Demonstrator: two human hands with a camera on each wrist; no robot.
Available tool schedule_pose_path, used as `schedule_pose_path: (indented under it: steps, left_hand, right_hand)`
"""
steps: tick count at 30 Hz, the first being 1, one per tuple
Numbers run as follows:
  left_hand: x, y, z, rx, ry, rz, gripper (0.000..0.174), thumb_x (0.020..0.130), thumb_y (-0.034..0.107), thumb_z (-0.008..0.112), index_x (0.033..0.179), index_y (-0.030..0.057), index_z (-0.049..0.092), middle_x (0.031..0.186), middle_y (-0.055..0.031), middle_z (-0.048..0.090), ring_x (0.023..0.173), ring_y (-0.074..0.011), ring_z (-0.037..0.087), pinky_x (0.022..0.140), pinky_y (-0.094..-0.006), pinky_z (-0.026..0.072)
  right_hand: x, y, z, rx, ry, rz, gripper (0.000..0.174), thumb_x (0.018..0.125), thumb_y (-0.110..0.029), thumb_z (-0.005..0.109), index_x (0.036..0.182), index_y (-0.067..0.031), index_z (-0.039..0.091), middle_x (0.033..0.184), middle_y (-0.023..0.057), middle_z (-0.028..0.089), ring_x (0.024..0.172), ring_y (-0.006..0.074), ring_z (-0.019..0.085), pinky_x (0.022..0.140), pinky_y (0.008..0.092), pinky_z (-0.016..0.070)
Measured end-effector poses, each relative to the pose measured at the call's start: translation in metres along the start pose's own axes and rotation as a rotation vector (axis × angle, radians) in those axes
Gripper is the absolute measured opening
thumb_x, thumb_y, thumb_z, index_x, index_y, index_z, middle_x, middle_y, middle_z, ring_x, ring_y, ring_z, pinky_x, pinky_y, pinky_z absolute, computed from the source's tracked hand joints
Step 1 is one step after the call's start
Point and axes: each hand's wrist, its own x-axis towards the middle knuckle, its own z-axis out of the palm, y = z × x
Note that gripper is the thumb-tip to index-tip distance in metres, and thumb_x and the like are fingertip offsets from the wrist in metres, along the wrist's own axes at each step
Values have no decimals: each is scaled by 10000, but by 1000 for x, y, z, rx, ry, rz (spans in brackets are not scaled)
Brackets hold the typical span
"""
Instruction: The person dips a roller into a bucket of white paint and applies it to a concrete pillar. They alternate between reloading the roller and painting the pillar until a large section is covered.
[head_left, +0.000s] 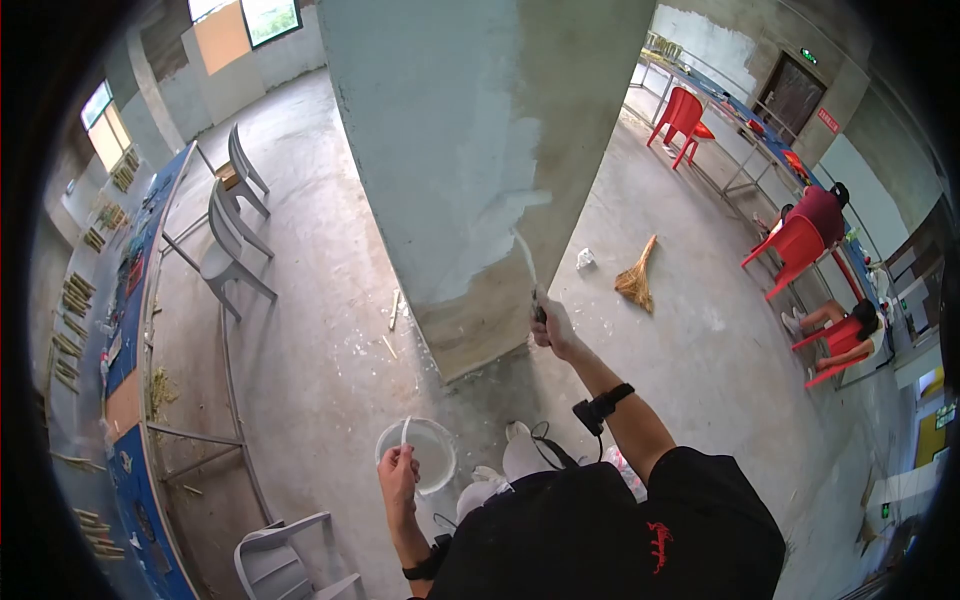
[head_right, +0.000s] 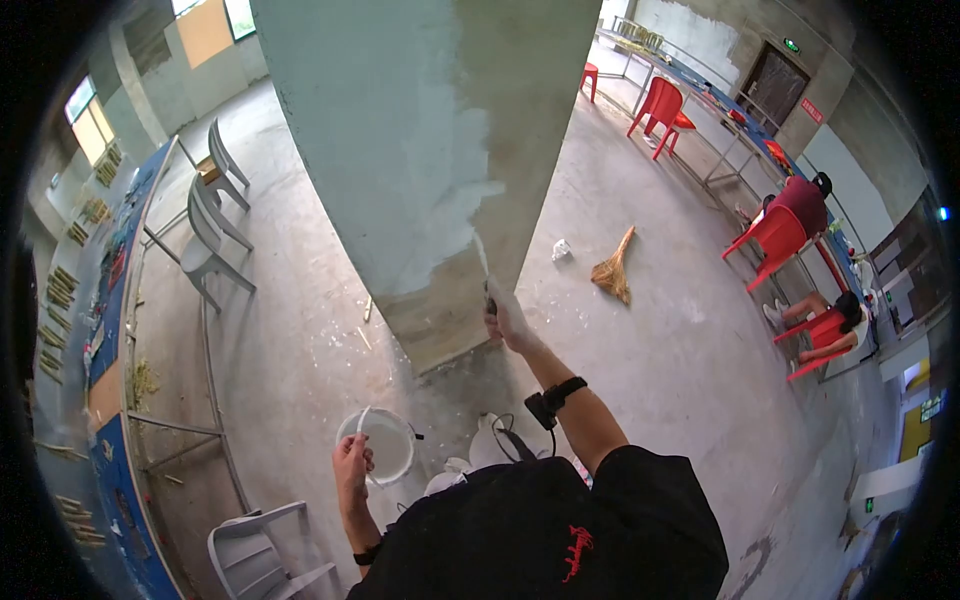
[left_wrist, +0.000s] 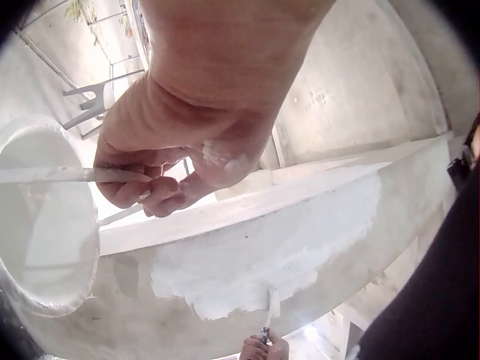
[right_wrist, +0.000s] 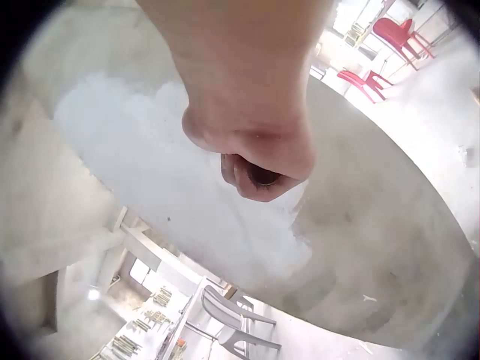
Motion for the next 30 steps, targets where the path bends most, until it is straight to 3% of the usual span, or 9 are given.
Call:
schedule_pose_path:
  steps: [2,8,18,21,26,30]
  left_hand:
    - [-2,2,1,2,1,-6,212,918,226,545,902,17,573,593,9,470,465,-61,411,429,-205,322]
    - [-1,1,0,7,13,-7,225,917,241,552,892,18,574,590,8,469,463,-64,412,426,-207,322]
    - [1,7,5,-3,-1,-16,224,925,232,546,880,13,563,585,18,463,480,-50,406,430,-201,315]
    - [3,6,4,6,6,-9,225,920,240,552,892,18,573,595,14,468,479,-53,406,432,-199,314]
    - [3,7,4,15,1,-10,231,916,249,557,906,19,582,604,11,471,482,-54,407,433,-199,311]
    - [3,7,5,17,-9,-13,242,917,250,555,906,9,581,607,9,475,483,-57,412,437,-200,313]
  right_hand:
    - [11,-15,-6,105,-46,-55,570,891,-637,394,629,-131,395,474,-47,293,338,79,249,332,241,185]
    - [23,-47,-16,189,-184,-134,519,912,-604,379,698,-132,415,481,-40,306,341,77,214,334,238,159]
    - [16,3,-27,133,-175,76,545,884,-639,398,704,-124,393,481,-42,276,339,72,204,325,232,149]
    - [15,-3,-28,83,-131,39,541,887,-632,400,704,-123,398,486,-42,282,341,70,208,324,232,149]
    - [25,-60,-20,129,-190,-176,559,884,-641,402,685,-119,430,466,-48,282,338,80,220,338,246,169]
    - [23,-88,-17,147,-202,-225,551,883,-640,405,698,-122,437,469,-47,287,339,78,221,339,241,162]
